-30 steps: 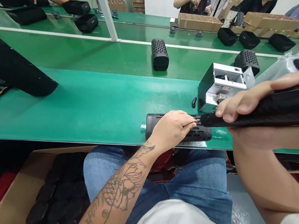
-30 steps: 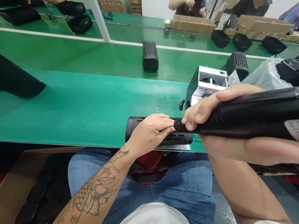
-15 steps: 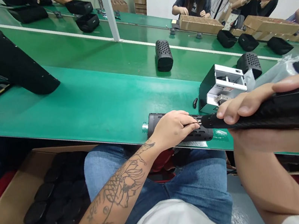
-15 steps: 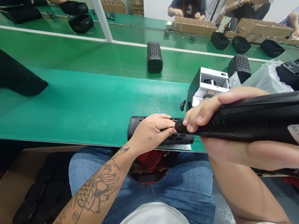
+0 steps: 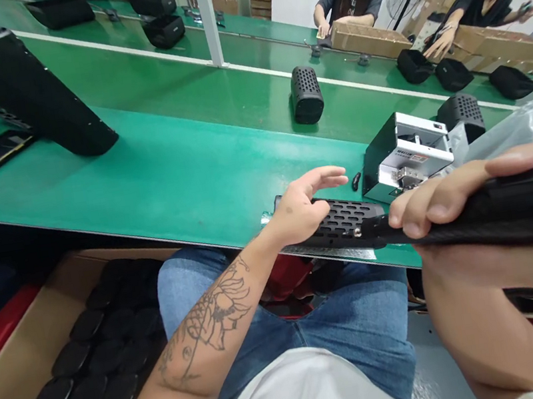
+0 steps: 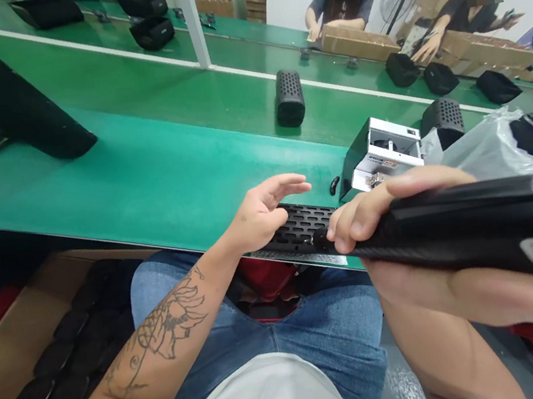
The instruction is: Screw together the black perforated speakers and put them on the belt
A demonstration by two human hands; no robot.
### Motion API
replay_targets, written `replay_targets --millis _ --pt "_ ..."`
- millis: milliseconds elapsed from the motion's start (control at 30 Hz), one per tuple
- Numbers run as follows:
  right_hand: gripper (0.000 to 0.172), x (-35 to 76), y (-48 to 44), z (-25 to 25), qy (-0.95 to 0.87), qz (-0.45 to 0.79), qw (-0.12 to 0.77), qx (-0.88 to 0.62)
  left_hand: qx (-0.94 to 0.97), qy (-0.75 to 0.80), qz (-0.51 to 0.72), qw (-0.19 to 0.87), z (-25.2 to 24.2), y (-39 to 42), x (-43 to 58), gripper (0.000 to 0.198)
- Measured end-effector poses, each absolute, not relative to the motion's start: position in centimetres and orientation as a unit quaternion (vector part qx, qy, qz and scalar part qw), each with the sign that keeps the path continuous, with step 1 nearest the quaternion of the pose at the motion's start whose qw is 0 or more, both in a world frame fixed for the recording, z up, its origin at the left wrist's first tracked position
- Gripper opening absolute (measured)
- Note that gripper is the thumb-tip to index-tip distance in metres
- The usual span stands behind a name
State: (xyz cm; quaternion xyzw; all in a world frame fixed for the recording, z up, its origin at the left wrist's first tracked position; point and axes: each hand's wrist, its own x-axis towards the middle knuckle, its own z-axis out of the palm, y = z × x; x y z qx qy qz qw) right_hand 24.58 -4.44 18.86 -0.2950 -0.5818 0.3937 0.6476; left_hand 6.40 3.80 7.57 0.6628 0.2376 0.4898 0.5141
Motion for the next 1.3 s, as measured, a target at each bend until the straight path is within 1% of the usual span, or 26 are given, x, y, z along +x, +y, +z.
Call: replay_targets --millis 67,133,167,200,300,367,533,700,900,1067,1200,1267,1300 --pt "0.058 23.1 -4.7 18.1 -0.566 0.380 0.666 -0.303 0.622 0.242 0.515 0.538 7.2 4.4 6.5 0.063" --pt "0.048 21.7 -4.6 17.4 -0.564 0.374 0.671 -0.304 0.601 0.254 0.528 0.544 6.9 4.8 6.7 0.056" --pt "0.045 21.1 -4.5 17.1 -0.566 0.379 0.665 -0.306 0.593 0.261 0.532 0.545 6.8 4.9 6.9 0.053" --pt "0.047 20.6 -4.3 16.8 -0.565 0.379 0.666 -0.306 0.587 0.266 0.537 0.545 6.7 4.9 7.0 0.051" --pt "0.063 19.8 -3.8 16.2 -0.546 0.379 0.681 -0.307 0.576 0.273 0.545 0.545 6.8 4.7 7.2 0.044" --pt "0.067 19.7 -3.5 16.2 -0.538 0.375 0.691 -0.303 0.573 0.276 0.546 0.545 6.9 4.5 7.2 0.040" --pt "0.067 19.7 -3.2 16.8 -0.553 0.404 0.652 -0.327 0.556 0.298 0.552 0.545 7.3 4.5 7.2 0.033" --pt "0.067 19.2 -2.9 16.6 -0.545 0.410 0.656 -0.323 0.541 0.316 0.554 0.548 7.3 4.7 7.2 0.033" --pt "0.065 18.8 -2.7 15.6 -0.548 0.399 0.666 -0.313 0.542 0.357 0.554 0.521 7.5 4.5 7.4 0.030" --pt "0.060 19.3 -2.5 14.5 -0.585 0.400 0.649 -0.275 0.527 0.380 0.564 0.510 7.8 4.3 7.9 0.029" --pt "0.068 19.6 -2.1 13.3 -0.600 0.411 0.653 -0.211 0.530 0.381 0.569 0.501 7.5 4.3 8.0 0.027" --pt "0.063 20.0 -2.4 13.6 -0.619 0.415 0.633 -0.209 0.535 0.382 0.567 0.496 7.2 4.3 8.1 0.025" --pt "0.057 20.5 -2.8 14.0 -0.633 0.411 0.621 -0.211 0.540 0.384 0.565 0.492 7.1 4.2 8.1 0.025"
